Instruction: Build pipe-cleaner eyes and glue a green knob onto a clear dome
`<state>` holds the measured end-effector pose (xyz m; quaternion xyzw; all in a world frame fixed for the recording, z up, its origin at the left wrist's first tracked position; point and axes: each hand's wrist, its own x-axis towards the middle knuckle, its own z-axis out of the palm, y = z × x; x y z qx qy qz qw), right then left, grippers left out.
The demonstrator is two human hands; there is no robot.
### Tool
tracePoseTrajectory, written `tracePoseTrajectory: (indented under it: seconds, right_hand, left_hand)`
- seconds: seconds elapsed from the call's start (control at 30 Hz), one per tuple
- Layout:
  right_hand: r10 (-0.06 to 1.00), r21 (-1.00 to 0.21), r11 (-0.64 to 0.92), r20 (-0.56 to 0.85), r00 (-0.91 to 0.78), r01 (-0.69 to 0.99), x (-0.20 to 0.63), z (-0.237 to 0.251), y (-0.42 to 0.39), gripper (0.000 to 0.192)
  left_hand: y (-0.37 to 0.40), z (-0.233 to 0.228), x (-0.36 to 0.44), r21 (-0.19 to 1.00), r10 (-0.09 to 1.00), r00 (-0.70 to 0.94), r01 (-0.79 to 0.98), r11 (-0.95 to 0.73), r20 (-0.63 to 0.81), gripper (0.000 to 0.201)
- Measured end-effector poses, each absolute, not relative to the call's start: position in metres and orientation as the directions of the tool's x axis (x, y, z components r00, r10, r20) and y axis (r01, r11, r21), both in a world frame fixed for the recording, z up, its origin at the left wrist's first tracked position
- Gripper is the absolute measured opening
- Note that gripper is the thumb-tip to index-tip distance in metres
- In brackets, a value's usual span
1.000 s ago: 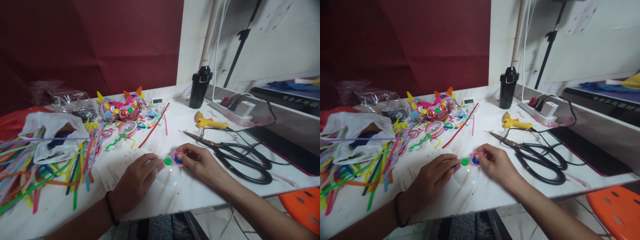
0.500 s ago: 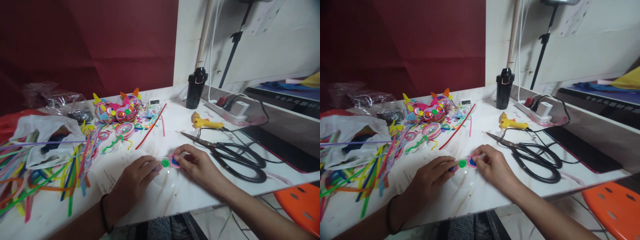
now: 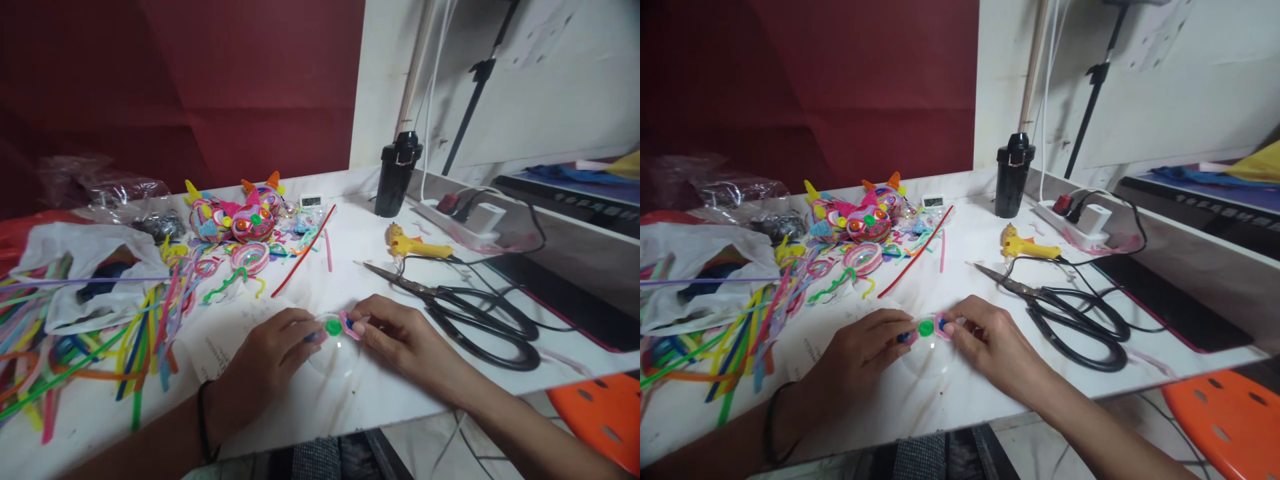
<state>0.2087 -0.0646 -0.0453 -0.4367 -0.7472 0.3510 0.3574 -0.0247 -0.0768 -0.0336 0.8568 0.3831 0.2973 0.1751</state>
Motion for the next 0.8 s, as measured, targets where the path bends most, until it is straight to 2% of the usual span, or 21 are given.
tracePoseTrajectory:
  seconds: [0.3,0.53,0.8]
  right_hand:
    - [0.895,-0.83,0.38,0.217,-0.39,0.409,0.212,-0.046,-0.069,0.02]
    - [0.89,-0.8,0.39,0.2,-0.409,0.457,0.212,-0.044,-0.069,0.018]
    - [0.899,-0.817,0.361,0.176,-0.402,0.449,0.212,-0.045,-0.069,0.018]
  left_hand:
    - [-0.071,-0.034,-0.028,0.546,0.751,0.562,0.53,-0.649,0.346,0.017]
    - [-0.067,-0.034,-0.029,0.674,0.829,0.504,0.528,-0.517,0.241,0.013]
    - [-0.06,-0.033,-0.029,0.715,0.792,0.546,0.435,-0.548,0.274,0.016]
